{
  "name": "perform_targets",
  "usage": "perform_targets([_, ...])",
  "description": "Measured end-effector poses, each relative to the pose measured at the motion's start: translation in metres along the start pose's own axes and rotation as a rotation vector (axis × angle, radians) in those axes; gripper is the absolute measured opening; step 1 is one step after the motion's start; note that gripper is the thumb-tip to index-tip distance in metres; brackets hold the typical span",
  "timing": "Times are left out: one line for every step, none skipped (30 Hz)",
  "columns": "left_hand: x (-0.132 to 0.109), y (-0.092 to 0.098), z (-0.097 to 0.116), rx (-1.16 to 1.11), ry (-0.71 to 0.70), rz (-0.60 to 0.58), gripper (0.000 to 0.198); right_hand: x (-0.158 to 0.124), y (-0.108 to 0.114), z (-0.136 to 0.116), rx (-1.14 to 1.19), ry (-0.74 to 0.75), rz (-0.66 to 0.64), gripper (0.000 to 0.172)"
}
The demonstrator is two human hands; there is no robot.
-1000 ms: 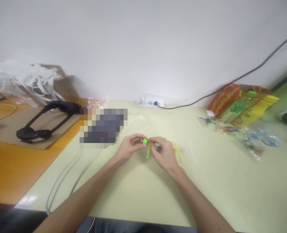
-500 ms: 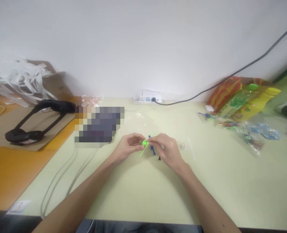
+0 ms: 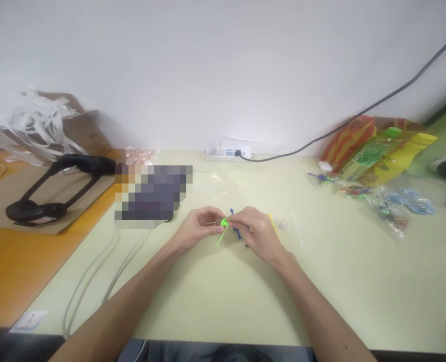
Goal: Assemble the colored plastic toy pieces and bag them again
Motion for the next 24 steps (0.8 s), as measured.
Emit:
perform_targets([0.0, 0.0, 0.0, 0.005, -0.002, -0.007, 0.031, 0.0, 0.0, 0.0, -0.005, -0.001, -0.003, 0.023])
perform_targets([0.0, -0.001, -0.001, 0.011, 0.0, -0.013, 0.031, 0.0, 0.0, 0.0, -0.013, -0.009, -0.005, 0.022])
perform_targets([0.0, -0.001, -0.001, 0.017, 0.002, -0.017, 0.031, 0.0, 0.0, 0.001, -0.023, -0.026, -0.007, 0.021])
perform_targets([-0.001, -0.001, -0.002, 0.021, 0.006, -0.019, 0.031, 0.0, 0.0, 0.003, -0.031, -0.048, -0.004, 0.019])
perform_targets([-0.001, -0.001, -0.003, 0.024, 0.011, -0.021, 0.031, 0.0, 0.0, 0.004, -0.036, -0.072, 0.001, 0.017])
perform_targets([-0.001, -0.001, -0.003, 0.027, 0.015, -0.021, 0.031, 0.0, 0.0, 0.005, -0.037, -0.091, 0.008, 0.016])
perform_targets([-0.001, -0.001, -0.004, 0.028, 0.019, -0.02, 0.031, -0.001, 0.0, 0.006, -0.034, -0.105, 0.012, 0.014])
perform_targets([-0.001, 0.0, -0.004, 0.029, 0.021, -0.018, 0.031, -0.001, 0.0, 0.007, -0.027, -0.114, 0.016, 0.013])
perform_targets([-0.002, 0.0, -0.003, 0.031, 0.024, -0.016, 0.031, -0.001, 0.0, 0.007, -0.022, -0.117, 0.017, 0.013])
perform_targets([-0.002, 0.0, -0.003, 0.032, 0.027, -0.016, 0.031, -0.002, -0.001, 0.007, -0.019, -0.118, 0.018, 0.013])
perform_targets([-0.002, 0.0, -0.003, 0.031, 0.031, -0.015, 0.031, -0.002, -0.001, 0.007, -0.021, -0.118, 0.016, 0.013])
perform_targets([-0.002, 0.0, -0.003, 0.031, 0.035, -0.016, 0.03, -0.003, -0.002, 0.008, -0.025, -0.119, 0.016, 0.013])
perform_targets([-0.003, -0.001, -0.004, 0.033, 0.038, -0.019, 0.03, -0.003, -0.002, 0.008, -0.033, -0.119, 0.014, 0.013])
perform_targets([-0.003, -0.001, -0.005, 0.035, 0.042, -0.022, 0.03, -0.003, -0.003, 0.008, -0.044, -0.116, 0.01, 0.013])
perform_targets([-0.002, -0.001, -0.006, 0.037, 0.046, -0.025, 0.031, -0.003, -0.003, 0.008, -0.058, -0.109, 0.005, 0.012])
perform_targets([-0.002, -0.001, -0.007, 0.036, 0.051, -0.03, 0.031, -0.003, -0.004, 0.006, -0.068, -0.099, 0.002, 0.012])
perform_targets([-0.002, -0.002, -0.009, 0.032, 0.056, -0.036, 0.031, -0.003, -0.005, 0.004, -0.074, -0.085, 0.002, 0.013])
perform_targets([-0.002, -0.002, -0.01, 0.024, 0.06, -0.043, 0.032, -0.002, -0.005, 0.002, -0.075, -0.068, 0.009, 0.013])
perform_targets([-0.001, -0.003, -0.011, 0.013, 0.061, -0.047, 0.032, -0.001, -0.004, 0.0, -0.07, -0.055, 0.019, 0.014])
perform_targets([-0.001, -0.003, -0.011, 0.005, 0.055, -0.049, 0.032, 0.0, -0.003, -0.001, -0.064, -0.047, 0.031, 0.015])
perform_targets([0.0, -0.002, -0.009, 0.004, 0.043, -0.044, 0.032, 0.001, -0.003, -0.002, -0.062, -0.045, 0.039, 0.015])
perform_targets([0.001, 0.0, -0.007, 0.014, 0.026, -0.029, 0.032, 0.002, -0.002, -0.001, -0.071, -0.046, 0.043, 0.014])
perform_targets([0.002, 0.003, -0.004, 0.039, 0.005, -0.002, 0.033, 0.003, 0.0, 0.001, -0.094, -0.047, 0.047, 0.014])
perform_targets([0.002, 0.008, -0.001, 0.081, -0.02, 0.031, 0.033, 0.004, 0.003, 0.004, -0.128, -0.047, 0.054, 0.014])
Point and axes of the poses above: each hand's wrist, its own x-axis towards the middle knuckle, its own y-axis out of the back of the hand, z = x × y, the point moved 10 cm from there along x, towards the middle knuckle, and after that the axes turned 8 degrees about z, right-handed, at the moved point
